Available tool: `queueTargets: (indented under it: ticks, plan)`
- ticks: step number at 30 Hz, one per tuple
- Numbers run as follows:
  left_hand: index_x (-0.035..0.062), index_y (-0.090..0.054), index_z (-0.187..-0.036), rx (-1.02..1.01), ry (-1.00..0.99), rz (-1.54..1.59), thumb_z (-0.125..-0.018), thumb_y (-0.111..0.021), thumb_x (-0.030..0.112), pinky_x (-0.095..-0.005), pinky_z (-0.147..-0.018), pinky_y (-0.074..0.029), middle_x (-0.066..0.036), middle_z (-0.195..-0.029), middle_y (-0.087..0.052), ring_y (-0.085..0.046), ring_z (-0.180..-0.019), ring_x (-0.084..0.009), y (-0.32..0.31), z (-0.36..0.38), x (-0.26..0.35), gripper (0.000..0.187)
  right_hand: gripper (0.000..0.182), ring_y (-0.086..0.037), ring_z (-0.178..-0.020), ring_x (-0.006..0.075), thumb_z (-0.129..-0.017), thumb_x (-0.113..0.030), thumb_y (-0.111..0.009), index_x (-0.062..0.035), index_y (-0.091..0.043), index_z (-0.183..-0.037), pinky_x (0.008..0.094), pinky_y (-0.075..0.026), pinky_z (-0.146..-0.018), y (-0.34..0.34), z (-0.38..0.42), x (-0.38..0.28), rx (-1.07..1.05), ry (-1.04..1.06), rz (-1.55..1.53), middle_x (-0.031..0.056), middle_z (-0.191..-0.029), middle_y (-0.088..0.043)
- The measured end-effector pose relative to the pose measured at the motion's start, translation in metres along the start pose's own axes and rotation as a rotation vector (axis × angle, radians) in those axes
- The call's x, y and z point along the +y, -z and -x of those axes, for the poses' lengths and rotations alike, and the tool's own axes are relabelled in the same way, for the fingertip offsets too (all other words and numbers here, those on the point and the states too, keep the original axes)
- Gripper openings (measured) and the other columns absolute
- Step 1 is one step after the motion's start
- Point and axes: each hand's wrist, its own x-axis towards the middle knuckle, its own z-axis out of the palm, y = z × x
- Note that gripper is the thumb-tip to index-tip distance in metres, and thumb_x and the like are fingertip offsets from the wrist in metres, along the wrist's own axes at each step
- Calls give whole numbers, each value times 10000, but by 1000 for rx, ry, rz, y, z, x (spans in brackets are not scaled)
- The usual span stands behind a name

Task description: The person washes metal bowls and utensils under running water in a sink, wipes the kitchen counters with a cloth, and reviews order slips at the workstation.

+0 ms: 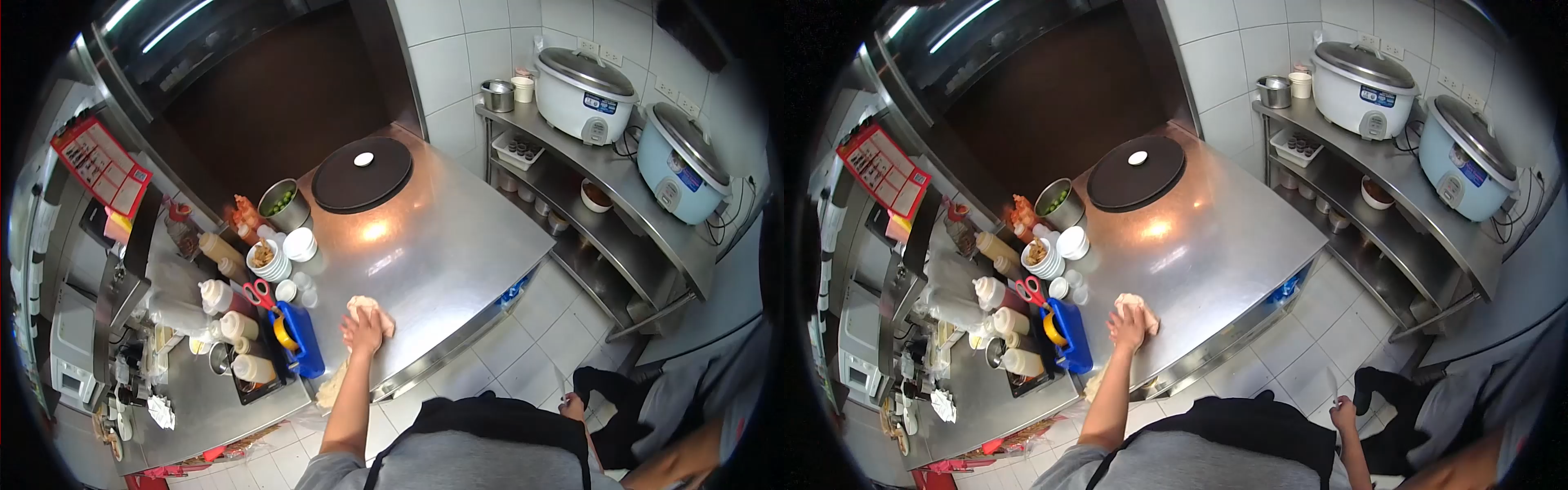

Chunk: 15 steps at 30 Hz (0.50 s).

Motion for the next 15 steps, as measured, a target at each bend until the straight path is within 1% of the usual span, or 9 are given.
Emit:
queueTargets:
  ticks: [1, 2, 5, 6, 8, 10, 13, 14, 15]
  plan:
    - [189, -196, -1456, 39, 57, -60, -901, -325, 562, -626, -1051, -75, -228, -1502, -31, -23, -1380, -420, -12, 4, 6, 681, 303, -639, -698, 335, -649, -76, -644, -14, -613, -944, 398, -511, -674, 8, -7, -6, -8, 40, 20, 177, -714, -633]
    - [196, -194, -1456, 187, 13, -162, -906, -302, 563, -589, -1072, -49, -214, -1505, -49, -59, -1382, -404, -19, 4, 10, 670, 293, -636, -677, 332, -646, -73, -646, -16, -616, -931, 395, -510, -658, 17, -19, -13, -16, 79, 41, 169, -690, -629]
    - [189, -188, -1458, 278, 51, -195, -908, -296, 558, -575, -1078, -78, -207, -1507, -53, -69, -1386, -388, -21, -38, 18, 671, 282, -622, -626, 296, -648, -52, -638, -18, -612, -927, 388, -488, -602, 52, -54, -50, 10, 125, 11, 158, -661, -613]
    - [142, -179, -1457, 362, 72, -202, -912, -288, 538, -563, -1085, -92, -202, -1511, -38, -65, -1389, -384, -24, -62, 19, 682, 281, -609, -608, 282, -649, -46, -633, -17, -609, -928, 380, -479, -589, 59, -67, -48, 33, 125, -44, 147, -647, -600]
    - [114, -168, -1456, 372, 243, -183, -917, -283, 513, -560, -1087, -97, -196, -1514, -24, -53, -1392, -381, -17, -107, 43, 680, 277, -566, -558, 245, -650, -26, -620, -13, -602, -926, 354, -452, -551, 75, -88, -52, 73, 136, -118, 117, -614, -558]
    - [76, -137, -1456, 396, 374, -117, -924, -269, 479, -540, -1099, -88, -163, -1524, -4, -31, -1399, -360, -15, -145, 86, 681, 267, -554, -546, 207, -654, -23, -624, -14, -595, -919, 341, -441, -539, 89, -102, -48, 58, 80, -150, 94, -586, -536]
    - [73, -115, -1459, 339, 305, -144, -925, -262, 478, -516, -1108, -81, -122, -1532, -10, -30, -1404, -334, -33, -195, 166, 686, 246, -555, -527, 160, -669, -29, -634, -11, -588, -910, 314, -433, -496, 114, -126, -35, -29, -64, -213, 59, -566, -532]
    - [57, -100, -1458, 326, 277, -155, -935, -245, 456, -498, -1114, -71, -96, -1536, -15, -31, -1408, -314, -40, -205, 201, 673, 248, -559, -508, 150, -682, -34, -635, -8, -588, -924, 299, -425, -454, 131, -132, -51, -48, -103, -226, 53, -558, -535]
    - [52, -104, -1457, 320, 207, -147, -938, -240, 447, -499, -1114, -69, -96, -1535, -21, -31, -1408, -312, -53, -215, 232, 666, 318, -561, -488, 167, -699, -31, -607, -10, -597, -1016, 312, -447, -438, 137, -151, -42, -126, -108, -232, 68, -562, -545]
